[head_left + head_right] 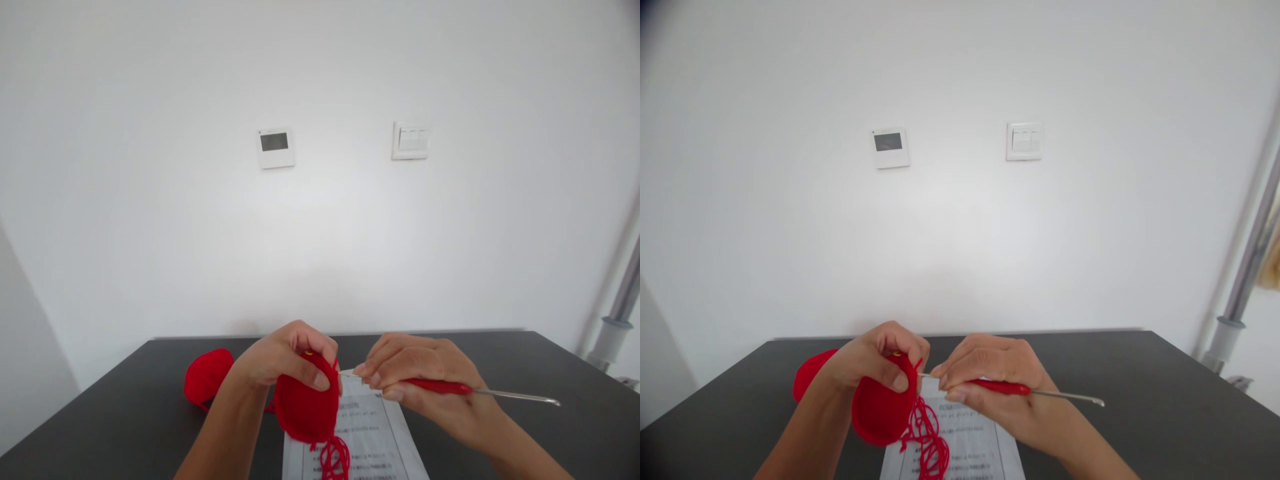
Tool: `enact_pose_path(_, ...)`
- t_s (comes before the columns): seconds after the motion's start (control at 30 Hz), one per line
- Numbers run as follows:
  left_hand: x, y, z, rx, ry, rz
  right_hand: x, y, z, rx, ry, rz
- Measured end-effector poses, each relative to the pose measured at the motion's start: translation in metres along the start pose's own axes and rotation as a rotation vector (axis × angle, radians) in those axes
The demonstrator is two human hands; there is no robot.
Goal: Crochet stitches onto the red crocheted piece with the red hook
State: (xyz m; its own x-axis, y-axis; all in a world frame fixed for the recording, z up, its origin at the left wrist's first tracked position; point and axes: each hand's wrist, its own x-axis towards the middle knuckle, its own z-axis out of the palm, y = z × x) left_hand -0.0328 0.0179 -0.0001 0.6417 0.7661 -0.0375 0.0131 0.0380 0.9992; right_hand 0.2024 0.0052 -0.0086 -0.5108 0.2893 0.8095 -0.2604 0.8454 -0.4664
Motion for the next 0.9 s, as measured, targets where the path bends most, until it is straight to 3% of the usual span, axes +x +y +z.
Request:
enact_pose_path(0.2,0.001,0.001,-0.003,0.022,-0.034,-0.005,0.003,-0.002,-0.004,-0.015,-0.064,0.002)
enact_pose_path(0.53,0.001,0.005,-0.003,0.287,-0.065,0.095,-0.002,0.005,-0.001,0.281,0.077,0.299)
enact_pose_path(0.67,0.001,0.008,0.001,0.329,-0.037,0.145,-0.001,0.008,0.008,0.453,0.123,0.335)
enact_pose_path(0.8,-0.001,0.006,0.006,0.2,0.078,0.106,0.0,0.005,0.013,0.112,0.262,0.11)
enact_pose_path(0.9,-0.001,0.005,0.008,0.095,0.139,0.095,0.001,0.002,0.011,-0.249,0.245,-0.089)
